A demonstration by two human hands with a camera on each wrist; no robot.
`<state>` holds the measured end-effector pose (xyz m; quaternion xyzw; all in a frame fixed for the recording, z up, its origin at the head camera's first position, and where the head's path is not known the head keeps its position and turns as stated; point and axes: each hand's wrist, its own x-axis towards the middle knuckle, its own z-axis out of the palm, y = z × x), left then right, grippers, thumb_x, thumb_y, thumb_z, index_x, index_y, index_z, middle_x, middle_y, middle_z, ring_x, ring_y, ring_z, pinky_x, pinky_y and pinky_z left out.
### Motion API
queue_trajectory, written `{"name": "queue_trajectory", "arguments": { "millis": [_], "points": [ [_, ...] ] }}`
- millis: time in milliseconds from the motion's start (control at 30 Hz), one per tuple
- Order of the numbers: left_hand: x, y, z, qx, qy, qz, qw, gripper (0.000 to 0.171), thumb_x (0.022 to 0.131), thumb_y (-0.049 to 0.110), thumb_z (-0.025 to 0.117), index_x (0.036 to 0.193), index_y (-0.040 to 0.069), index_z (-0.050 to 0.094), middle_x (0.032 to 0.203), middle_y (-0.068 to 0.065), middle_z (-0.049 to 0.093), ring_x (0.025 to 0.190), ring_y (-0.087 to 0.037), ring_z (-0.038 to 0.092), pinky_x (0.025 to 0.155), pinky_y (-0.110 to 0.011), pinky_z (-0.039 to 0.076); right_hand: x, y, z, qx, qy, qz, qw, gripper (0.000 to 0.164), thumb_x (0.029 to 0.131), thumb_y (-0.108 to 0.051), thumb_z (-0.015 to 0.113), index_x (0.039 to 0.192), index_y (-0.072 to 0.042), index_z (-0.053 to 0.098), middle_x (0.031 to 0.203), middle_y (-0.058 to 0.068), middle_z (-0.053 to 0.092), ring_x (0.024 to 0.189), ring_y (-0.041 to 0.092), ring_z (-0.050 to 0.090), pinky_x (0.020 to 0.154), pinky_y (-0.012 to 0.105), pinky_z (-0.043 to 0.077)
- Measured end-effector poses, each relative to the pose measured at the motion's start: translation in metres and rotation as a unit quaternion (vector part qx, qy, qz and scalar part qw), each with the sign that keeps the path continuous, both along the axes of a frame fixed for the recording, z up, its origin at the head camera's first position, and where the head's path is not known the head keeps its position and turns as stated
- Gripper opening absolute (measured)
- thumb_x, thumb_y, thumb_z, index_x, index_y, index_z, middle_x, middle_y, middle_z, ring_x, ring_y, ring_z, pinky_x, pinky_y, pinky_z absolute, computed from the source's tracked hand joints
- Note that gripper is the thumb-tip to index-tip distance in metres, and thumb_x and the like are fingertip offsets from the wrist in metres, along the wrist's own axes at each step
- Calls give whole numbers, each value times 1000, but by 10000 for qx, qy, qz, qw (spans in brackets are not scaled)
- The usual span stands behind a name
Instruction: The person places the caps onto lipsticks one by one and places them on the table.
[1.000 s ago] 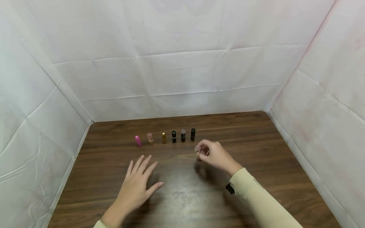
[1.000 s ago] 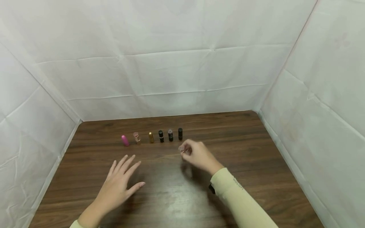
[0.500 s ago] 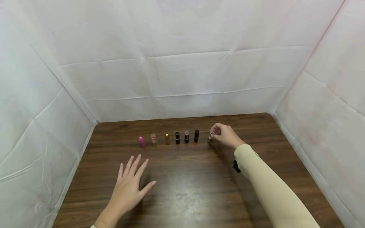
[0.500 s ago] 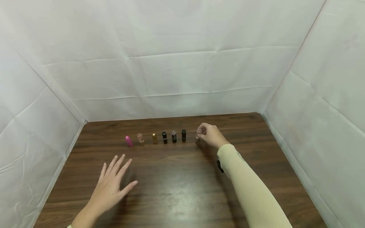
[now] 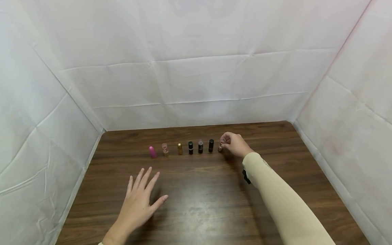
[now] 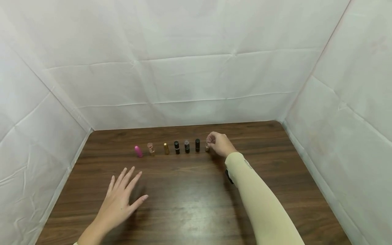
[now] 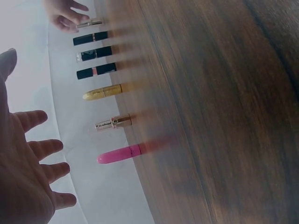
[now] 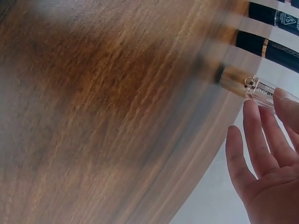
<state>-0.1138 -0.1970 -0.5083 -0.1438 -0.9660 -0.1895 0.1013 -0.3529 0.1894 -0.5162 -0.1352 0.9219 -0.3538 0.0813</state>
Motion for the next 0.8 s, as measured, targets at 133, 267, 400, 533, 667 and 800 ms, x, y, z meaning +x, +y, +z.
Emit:
{"name": "queue_trajectory", "arguments": {
  "millis": [133, 267, 400, 533, 667, 800],
  "points": [
    [1, 2, 0, 46, -22, -31, 10000, 81, 99, 58, 68, 161, 11, 47, 169, -22, 35, 157, -48, 26, 121, -80, 18, 1, -1, -2, 31, -36, -48, 10000, 15, 102, -8, 74, 115, -9, 67, 112, 8, 72, 112, 28, 70, 94, 46, 56],
    [2, 3, 1, 86, -21, -25, 10000, 80, 99, 59, 68, 160, 11, 48, 168, -22, 37, 157, -47, 27, 121, -79, 18, 2, -2, -2, 56, 10, -82, 9999, 17, 102, -7, 73, 118, -7, 67, 115, 10, 72, 116, 30, 69, 96, 47, 56],
    [0, 2, 1, 93, 23, -7, 10000, 80, 99, 58, 68, 160, 12, 48, 168, -21, 38, 157, -47, 28, 121, -79, 19, 3, -2, 0, 27, 20, -99, 9999, 27, 102, -5, 72, 128, -5, 65, 122, 13, 71, 120, 32, 69, 100, 49, 56],
    [-1, 2, 1, 120, 58, -6, 9999, 80, 99, 58, 68, 161, 12, 46, 168, -22, 37, 157, -47, 28, 120, -80, 20, 9, 1, -1, -98, 3, -170, 9998, 52, 102, -5, 72, 150, -5, 53, 140, 18, 64, 130, 37, 64, 108, 53, 54],
    [-1, -3, 2, 127, 100, 22, 9999, 82, 99, 57, 68, 162, 11, 44, 168, -24, 35, 156, -49, 27, 119, -81, 20, 29, 9, -2, 78, 213, -357, 9991, 65, 104, -15, 72, 161, -8, 42, 155, 20, 50, 141, 41, 52, 114, 60, 47],
    [-3, -14, 5, 194, 77, 187, 9996, 83, 99, 56, 68, 163, 10, 42, 168, -26, 34, 156, -50, 25, 121, -79, 15, 59, 18, -2, 512, 605, -450, 9958, 72, 104, -33, 72, 164, -12, 38, 163, 19, 39, 149, 44, 41, 118, 67, 39]
  ]
}}
